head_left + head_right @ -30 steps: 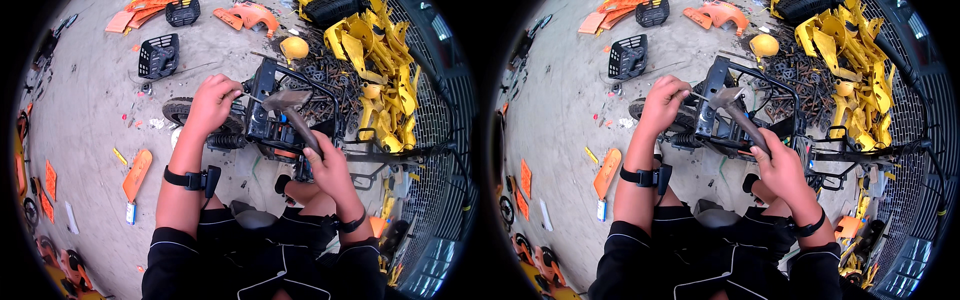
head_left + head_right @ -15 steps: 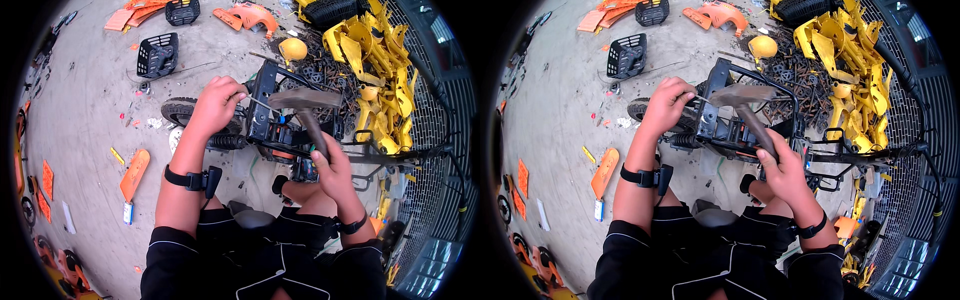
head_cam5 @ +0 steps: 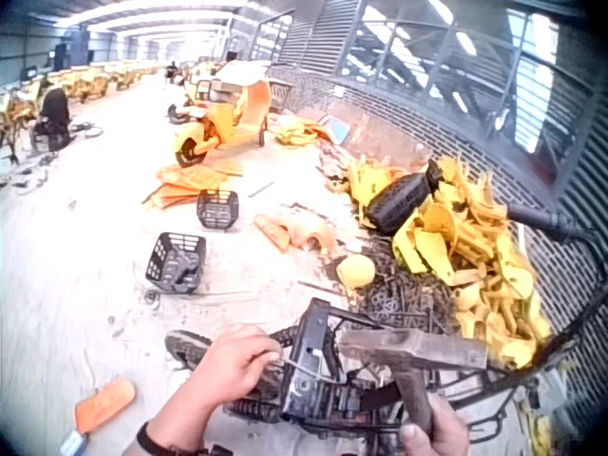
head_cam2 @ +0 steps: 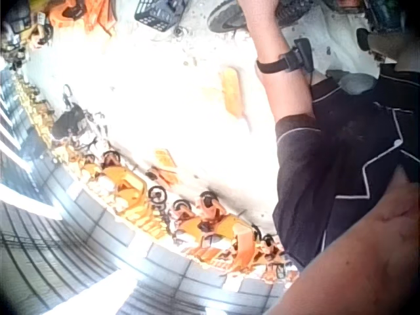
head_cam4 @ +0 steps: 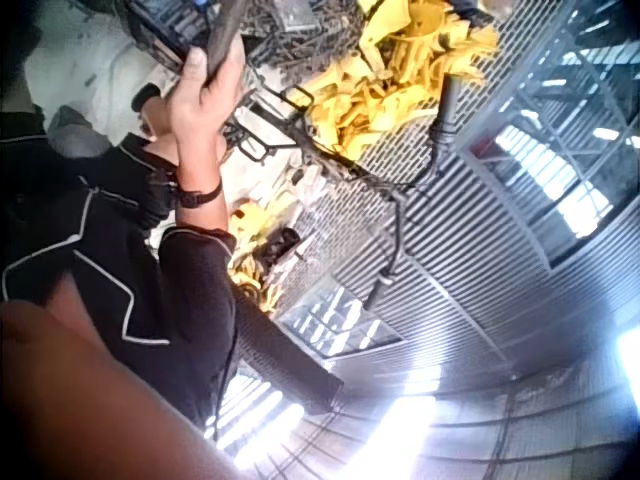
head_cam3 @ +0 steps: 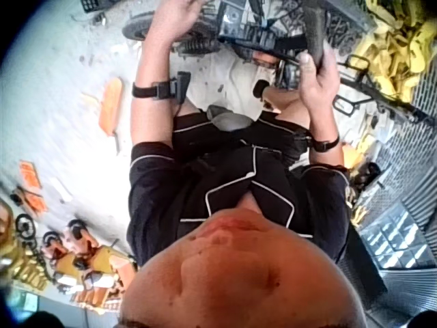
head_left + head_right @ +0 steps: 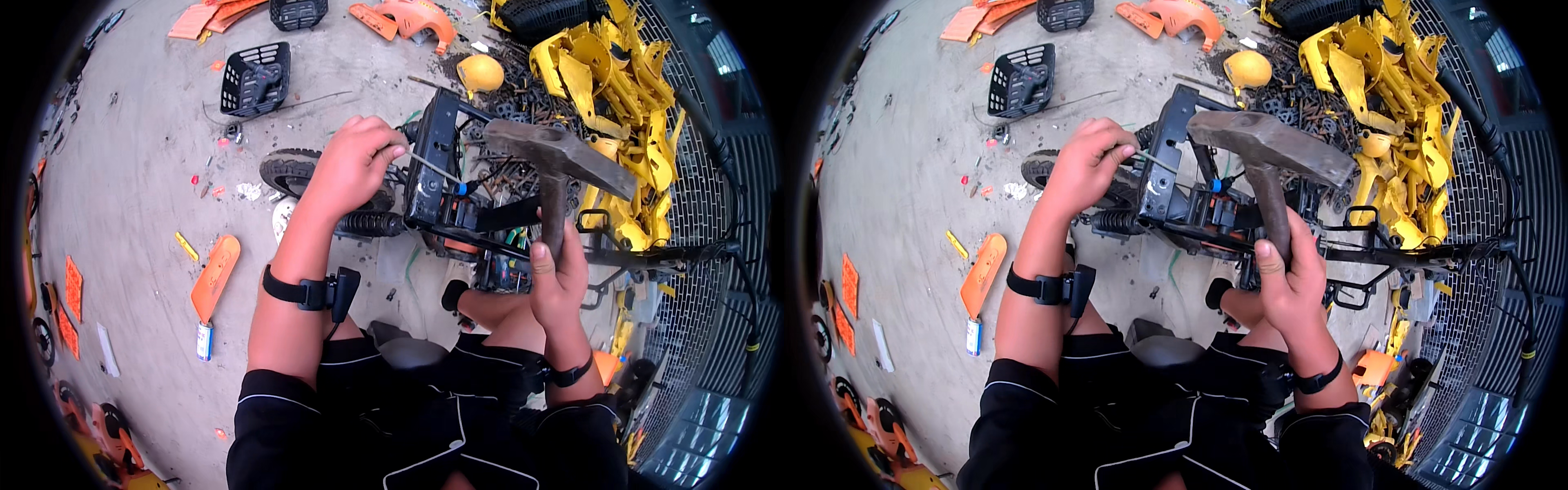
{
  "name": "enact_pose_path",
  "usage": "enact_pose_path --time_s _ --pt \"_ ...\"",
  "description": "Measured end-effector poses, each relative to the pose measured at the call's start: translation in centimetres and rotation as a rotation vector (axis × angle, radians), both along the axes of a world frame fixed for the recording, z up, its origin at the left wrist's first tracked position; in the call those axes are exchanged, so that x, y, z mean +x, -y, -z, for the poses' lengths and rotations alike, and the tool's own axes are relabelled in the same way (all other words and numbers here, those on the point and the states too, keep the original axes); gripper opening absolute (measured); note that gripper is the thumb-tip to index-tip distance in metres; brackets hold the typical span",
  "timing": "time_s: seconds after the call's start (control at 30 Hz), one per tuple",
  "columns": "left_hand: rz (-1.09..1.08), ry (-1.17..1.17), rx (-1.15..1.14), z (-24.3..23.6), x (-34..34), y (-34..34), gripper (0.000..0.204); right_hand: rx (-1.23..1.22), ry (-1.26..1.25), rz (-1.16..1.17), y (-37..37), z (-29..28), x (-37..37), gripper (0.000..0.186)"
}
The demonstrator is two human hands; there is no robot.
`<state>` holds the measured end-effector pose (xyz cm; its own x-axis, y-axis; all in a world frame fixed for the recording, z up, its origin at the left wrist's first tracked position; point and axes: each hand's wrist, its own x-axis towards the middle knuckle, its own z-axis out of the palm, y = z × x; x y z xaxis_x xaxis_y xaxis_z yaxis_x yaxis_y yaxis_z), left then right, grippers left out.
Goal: The person uses a hammer and pliers to adjust and secure components on the frame of an electric scooter, handling wires and a metal bracket.
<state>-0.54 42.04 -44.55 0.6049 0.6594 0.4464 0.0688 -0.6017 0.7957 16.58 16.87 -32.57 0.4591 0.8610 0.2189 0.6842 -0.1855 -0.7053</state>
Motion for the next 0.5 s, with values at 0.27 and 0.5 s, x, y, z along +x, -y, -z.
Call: enact_pose_path --time_s 0.27,0.5 --pt "0.042 0.011 -0.001 -0.1 0.0 0.2 0.007 -0.081 -0.020 0.035 -0.6 -1.0 -0.3 0.040" --pt "0.032 0.021 0.017 -0.2 -0.1 -0.5 0.007 -0.177 0.076 -0.118 -1.4 -1.6 -1.5 0.037"
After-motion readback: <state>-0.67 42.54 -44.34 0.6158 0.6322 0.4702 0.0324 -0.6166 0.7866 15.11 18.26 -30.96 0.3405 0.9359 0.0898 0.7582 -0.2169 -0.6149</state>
